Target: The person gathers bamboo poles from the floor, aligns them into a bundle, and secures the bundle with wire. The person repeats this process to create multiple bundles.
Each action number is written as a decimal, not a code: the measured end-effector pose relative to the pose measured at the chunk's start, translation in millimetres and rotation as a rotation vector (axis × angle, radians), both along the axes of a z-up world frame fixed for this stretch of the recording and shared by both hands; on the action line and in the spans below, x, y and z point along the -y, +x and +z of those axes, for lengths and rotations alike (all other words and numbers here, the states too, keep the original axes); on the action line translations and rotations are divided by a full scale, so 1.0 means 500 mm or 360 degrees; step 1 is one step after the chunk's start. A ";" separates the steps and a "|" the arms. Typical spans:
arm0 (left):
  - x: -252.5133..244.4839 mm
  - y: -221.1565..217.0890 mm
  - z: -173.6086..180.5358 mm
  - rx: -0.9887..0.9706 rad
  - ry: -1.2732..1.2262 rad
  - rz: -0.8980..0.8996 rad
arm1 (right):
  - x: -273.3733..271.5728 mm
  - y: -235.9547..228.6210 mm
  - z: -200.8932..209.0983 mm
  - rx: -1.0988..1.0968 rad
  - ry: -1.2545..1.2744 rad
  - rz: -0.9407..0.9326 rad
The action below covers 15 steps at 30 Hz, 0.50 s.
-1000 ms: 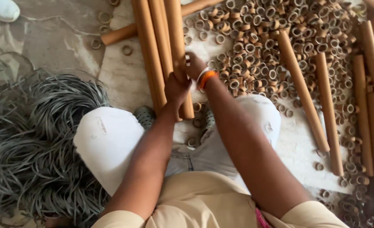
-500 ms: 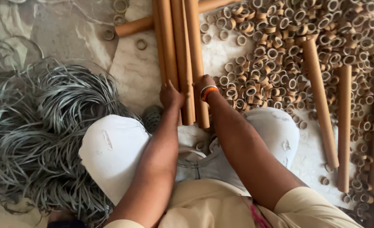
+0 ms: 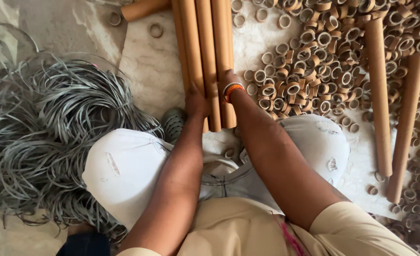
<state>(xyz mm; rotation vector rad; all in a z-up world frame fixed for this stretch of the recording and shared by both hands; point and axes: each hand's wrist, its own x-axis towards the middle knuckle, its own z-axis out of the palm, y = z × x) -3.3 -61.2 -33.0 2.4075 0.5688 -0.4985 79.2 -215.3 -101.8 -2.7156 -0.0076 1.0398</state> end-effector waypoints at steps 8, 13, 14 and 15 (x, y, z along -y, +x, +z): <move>0.007 0.008 0.027 0.0286 0.0022 -0.0103 | -0.032 0.034 0.103 0.0127 0.0300 -0.0562; 0.006 0.011 0.019 0.0584 0.0008 -0.0540 | -0.020 0.117 0.288 0.0382 0.0753 -0.0721; 0.004 0.010 0.019 0.0552 -0.0071 -0.0577 | -0.008 0.140 0.328 0.0587 0.0770 -0.0618; 0.007 0.002 0.020 0.0509 -0.0157 -0.0627 | 0.006 0.165 0.366 0.0539 0.0672 -0.0551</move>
